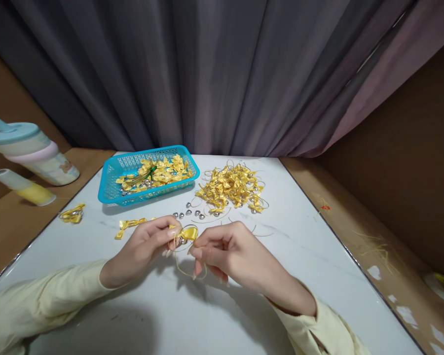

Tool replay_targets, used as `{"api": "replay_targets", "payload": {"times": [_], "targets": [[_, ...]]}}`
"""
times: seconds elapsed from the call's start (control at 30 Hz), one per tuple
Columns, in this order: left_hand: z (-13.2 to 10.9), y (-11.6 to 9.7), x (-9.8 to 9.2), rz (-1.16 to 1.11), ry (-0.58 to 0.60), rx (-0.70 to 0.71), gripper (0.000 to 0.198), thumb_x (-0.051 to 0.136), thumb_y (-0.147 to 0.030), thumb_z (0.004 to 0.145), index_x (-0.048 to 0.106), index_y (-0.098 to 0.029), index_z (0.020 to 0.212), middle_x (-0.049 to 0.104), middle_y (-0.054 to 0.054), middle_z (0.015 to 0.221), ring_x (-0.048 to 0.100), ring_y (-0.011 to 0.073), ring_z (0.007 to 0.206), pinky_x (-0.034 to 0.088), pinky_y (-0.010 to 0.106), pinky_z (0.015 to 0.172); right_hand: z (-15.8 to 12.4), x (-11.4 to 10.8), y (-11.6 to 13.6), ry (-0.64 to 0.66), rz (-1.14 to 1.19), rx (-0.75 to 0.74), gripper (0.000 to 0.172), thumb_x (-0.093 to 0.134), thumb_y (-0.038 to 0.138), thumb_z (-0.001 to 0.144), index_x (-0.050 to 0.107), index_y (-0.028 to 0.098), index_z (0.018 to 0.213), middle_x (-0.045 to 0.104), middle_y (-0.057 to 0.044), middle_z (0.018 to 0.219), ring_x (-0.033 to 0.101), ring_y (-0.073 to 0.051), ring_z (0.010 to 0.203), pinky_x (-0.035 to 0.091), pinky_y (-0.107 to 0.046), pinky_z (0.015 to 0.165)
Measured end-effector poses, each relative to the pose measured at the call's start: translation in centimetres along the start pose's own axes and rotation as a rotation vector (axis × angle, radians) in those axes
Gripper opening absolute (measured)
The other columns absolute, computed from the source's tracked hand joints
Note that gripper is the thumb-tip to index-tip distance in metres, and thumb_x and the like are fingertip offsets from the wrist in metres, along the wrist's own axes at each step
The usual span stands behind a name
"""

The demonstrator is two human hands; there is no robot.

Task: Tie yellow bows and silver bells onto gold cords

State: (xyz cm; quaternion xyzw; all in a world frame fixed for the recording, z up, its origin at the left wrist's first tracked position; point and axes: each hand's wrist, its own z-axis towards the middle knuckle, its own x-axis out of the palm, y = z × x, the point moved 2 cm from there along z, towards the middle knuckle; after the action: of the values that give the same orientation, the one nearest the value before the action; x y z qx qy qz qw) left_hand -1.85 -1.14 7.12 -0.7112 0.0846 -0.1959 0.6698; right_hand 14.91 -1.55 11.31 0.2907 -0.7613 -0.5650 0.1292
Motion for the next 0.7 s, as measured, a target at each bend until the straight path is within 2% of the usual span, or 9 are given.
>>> {"api": "replay_targets", "payload": {"times": [0.23, 0.47, 0.7], "targets": [[-0.09, 0.08, -0.03, -0.031, 0.004, -0.011, 0.021, 0.052, -0.028, 0.084, 0.053, -0.015, 0.068, 0.048, -0.003, 0.059, 0.041, 0.0081, 0.054, 0.032, 0.022, 0.054, -0.04, -0.09, -0.20, 0.005, -0.028, 0.003, 0.025, 0.059, 0.031, 0.079, 0.067, 0.012, 0.067, 0.059, -0.002, 0.055, 0.040, -0.005, 0.041, 0.033, -0.017, 0.040], [-0.07, 0.12, -0.06, -0.059, 0.018, -0.004, 0.022, 0.051, -0.028, 0.085, 0.053, -0.014, 0.068, 0.048, -0.003, 0.059, 0.040, 0.0074, 0.054, 0.032, 0.021, 0.054, 0.05, -0.20, -0.35, 0.001, -0.025, 0.003, 0.026, 0.059, 0.034, 0.079, 0.067, 0.012, 0.069, 0.063, -0.005, 0.063, 0.040, -0.005, 0.041, 0.034, -0.018, 0.039], [0.03, 0.13, 0.00, -0.048, 0.017, 0.011, 0.022, 0.051, -0.027, 0.085, 0.052, -0.014, 0.068, 0.047, -0.004, 0.059, 0.040, 0.0068, 0.054, 0.033, 0.020, 0.054, 0.05, -0.13, -0.05, 0.001, -0.008, -0.007, 0.028, 0.061, 0.035, 0.077, 0.067, 0.011, 0.067, 0.059, -0.003, 0.056, 0.039, -0.005, 0.039, 0.032, -0.018, 0.039]]}}
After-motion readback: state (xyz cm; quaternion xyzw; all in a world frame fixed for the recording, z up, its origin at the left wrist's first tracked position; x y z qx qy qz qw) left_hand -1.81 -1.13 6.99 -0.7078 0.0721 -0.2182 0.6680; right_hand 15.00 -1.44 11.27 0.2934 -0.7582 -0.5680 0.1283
